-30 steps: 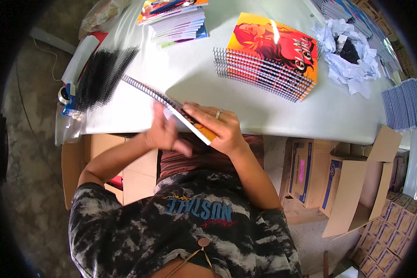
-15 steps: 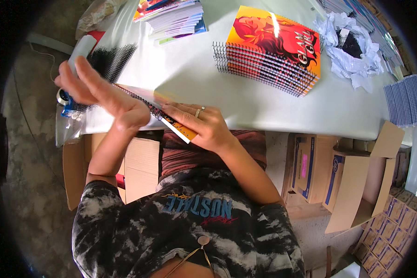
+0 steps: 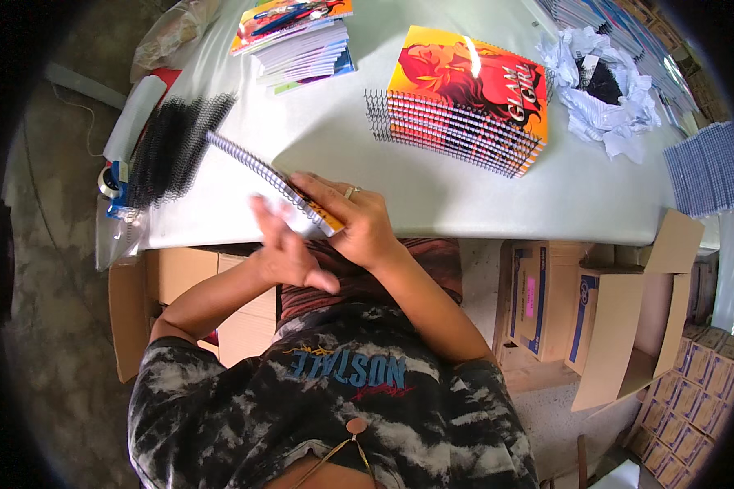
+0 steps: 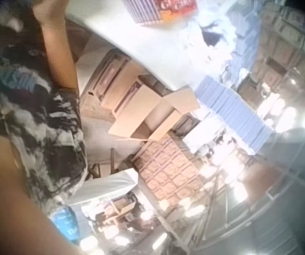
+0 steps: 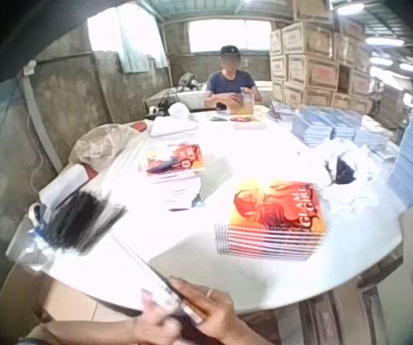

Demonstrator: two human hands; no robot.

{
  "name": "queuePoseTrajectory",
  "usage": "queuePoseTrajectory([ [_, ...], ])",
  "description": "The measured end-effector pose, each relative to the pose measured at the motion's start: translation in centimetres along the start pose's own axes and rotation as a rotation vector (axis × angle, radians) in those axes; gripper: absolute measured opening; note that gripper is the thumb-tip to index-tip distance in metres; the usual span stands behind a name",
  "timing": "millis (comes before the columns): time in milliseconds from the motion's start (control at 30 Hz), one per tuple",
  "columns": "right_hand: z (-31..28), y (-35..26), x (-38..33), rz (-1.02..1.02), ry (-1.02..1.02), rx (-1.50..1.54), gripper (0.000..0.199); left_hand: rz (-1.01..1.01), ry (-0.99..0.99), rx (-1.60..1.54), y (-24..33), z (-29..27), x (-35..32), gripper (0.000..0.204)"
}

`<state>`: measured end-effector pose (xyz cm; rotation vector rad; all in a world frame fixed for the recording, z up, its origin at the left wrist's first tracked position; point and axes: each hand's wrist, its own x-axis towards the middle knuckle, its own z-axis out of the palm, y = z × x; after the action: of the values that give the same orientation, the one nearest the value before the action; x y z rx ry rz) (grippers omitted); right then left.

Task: The person inserts spiral bindings into notebook covers and stacks the completed notebooks on a table. They repeatedly pick up a cover, insert a spiral, and place the finished notebook onto a growing pile.

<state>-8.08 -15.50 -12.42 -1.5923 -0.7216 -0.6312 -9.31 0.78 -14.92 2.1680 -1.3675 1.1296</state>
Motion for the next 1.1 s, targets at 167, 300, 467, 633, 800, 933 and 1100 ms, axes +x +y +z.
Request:
queuePoseTrajectory([
  [167, 2.8, -2.2, 2.3, -0.158, 0.023, 0.238, 0.074, -0.417, -0.142, -0.527, 1.5, -6.1, 8.8, 0.069],
  [300, -1.0, -7.1, 6.2, -0.132, -0.335, -0.244, 0.077, -0.819, -0.187, -0.636, 0.7, -11.9, 9.8, 0.036],
  [467, -1.4, -5.0, 6.1, 0.549, -0.194, 0.183, 0.021, -1.337, -0.024, -1.103, -2.2, -8.8, 9.4, 0.018],
  [633, -2.9, -4.0, 4.4, 0.521, -0.132, 0.036, 0.019, -1.248, -0.063, -1.277, -3.0, -5.5, 8.7, 0.019],
  [800, -4.0, -4.6, 4.0, 0.469, -0.114, -0.120, 0.018, -1.224, -0.172, -1.432, -3.9, -4.4, 9.4, 0.018],
  [933, -4.9, -4.2, 3.6, 0.490, -0.112, 0.031, 0.019, -1.256, -0.232, -1.438, -3.9, -3.9, 10.8, 0.018],
  [1100, -6.3, -3.8, 3.3, 0.464, -0.105, -0.075, 0.019, -1.204, -0.286, -1.483, -4.1, -2.1, 11.8, 0.014],
])
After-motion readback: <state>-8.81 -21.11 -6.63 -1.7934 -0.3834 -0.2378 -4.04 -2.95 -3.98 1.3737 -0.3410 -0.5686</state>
